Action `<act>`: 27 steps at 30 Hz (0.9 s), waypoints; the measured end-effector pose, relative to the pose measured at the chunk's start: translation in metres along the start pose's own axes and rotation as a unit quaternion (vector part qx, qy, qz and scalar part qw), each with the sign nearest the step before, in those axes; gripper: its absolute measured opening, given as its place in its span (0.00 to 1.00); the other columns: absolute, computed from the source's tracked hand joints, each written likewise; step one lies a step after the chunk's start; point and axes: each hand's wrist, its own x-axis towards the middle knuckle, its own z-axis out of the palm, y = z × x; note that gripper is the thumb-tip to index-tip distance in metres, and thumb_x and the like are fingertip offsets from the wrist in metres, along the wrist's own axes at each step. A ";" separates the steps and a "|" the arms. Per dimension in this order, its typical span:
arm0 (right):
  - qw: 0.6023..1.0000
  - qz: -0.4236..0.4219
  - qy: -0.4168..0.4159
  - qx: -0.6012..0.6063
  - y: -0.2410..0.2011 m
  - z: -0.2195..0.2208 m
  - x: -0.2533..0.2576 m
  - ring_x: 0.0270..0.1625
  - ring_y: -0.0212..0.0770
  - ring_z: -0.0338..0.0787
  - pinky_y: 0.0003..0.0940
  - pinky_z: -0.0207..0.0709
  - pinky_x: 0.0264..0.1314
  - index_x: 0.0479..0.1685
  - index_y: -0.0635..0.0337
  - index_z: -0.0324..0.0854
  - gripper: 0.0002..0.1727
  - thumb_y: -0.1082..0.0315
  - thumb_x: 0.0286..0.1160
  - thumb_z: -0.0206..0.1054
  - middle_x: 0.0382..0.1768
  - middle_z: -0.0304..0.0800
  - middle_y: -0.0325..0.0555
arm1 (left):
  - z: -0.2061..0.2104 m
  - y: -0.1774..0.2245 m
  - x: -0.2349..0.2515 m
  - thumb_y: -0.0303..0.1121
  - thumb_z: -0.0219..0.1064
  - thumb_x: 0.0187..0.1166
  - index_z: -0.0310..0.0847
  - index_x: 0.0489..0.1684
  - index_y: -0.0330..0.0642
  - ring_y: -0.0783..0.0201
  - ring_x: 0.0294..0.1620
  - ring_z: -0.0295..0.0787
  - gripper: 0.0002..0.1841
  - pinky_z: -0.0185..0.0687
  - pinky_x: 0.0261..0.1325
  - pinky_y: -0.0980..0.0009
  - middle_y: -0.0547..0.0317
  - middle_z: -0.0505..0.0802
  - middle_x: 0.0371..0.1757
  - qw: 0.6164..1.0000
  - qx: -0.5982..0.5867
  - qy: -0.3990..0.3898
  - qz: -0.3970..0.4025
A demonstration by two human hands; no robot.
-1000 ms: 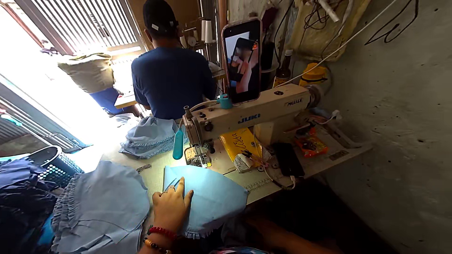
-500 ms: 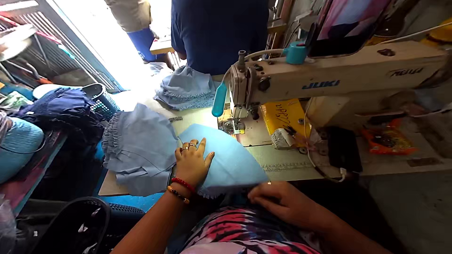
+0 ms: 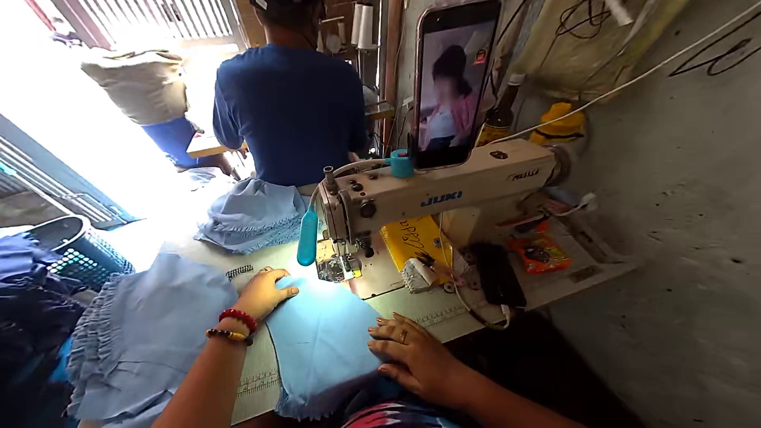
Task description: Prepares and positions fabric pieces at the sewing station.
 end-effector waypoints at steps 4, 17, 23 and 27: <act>0.991 0.095 0.064 0.065 -0.002 0.001 0.020 0.76 0.56 0.82 0.51 0.74 0.79 0.67 0.62 0.86 0.25 0.58 0.73 0.72 0.72 0.84 0.59 | -0.007 0.005 -0.028 0.34 0.73 0.79 0.83 0.57 0.31 0.52 0.52 0.89 0.16 0.82 0.62 0.50 0.41 0.91 0.50 0.986 -0.150 0.053 0.046; 0.899 0.231 0.131 0.349 -0.003 0.011 0.078 0.35 0.23 0.89 0.21 0.84 0.43 0.49 0.61 0.88 0.11 0.65 0.73 0.73 0.35 0.93 0.36 | -0.012 -0.002 -0.083 0.23 0.67 0.80 0.80 0.51 0.41 0.76 0.32 0.86 0.07 0.85 0.38 0.78 0.63 0.90 0.37 0.929 -0.325 0.103 0.146; 0.892 0.231 0.150 0.359 -0.001 0.011 0.079 0.32 0.19 0.86 0.17 0.81 0.40 0.38 0.59 0.90 0.05 0.67 0.75 0.73 0.29 0.91 0.32 | -0.008 -0.010 -0.081 0.24 0.64 0.83 0.82 0.48 0.45 0.80 0.31 0.85 0.06 0.84 0.37 0.81 0.70 0.89 0.35 0.905 -0.386 0.123 0.130; 0.895 0.226 0.153 0.354 0.001 0.012 0.078 0.31 0.18 0.86 0.16 0.81 0.39 0.37 0.57 0.91 0.05 0.66 0.75 0.73 0.28 0.91 0.31 | -0.004 -0.013 -0.076 0.24 0.66 0.81 0.82 0.41 0.46 0.80 0.30 0.84 0.04 0.82 0.36 0.82 0.70 0.88 0.33 0.904 -0.379 0.149 0.131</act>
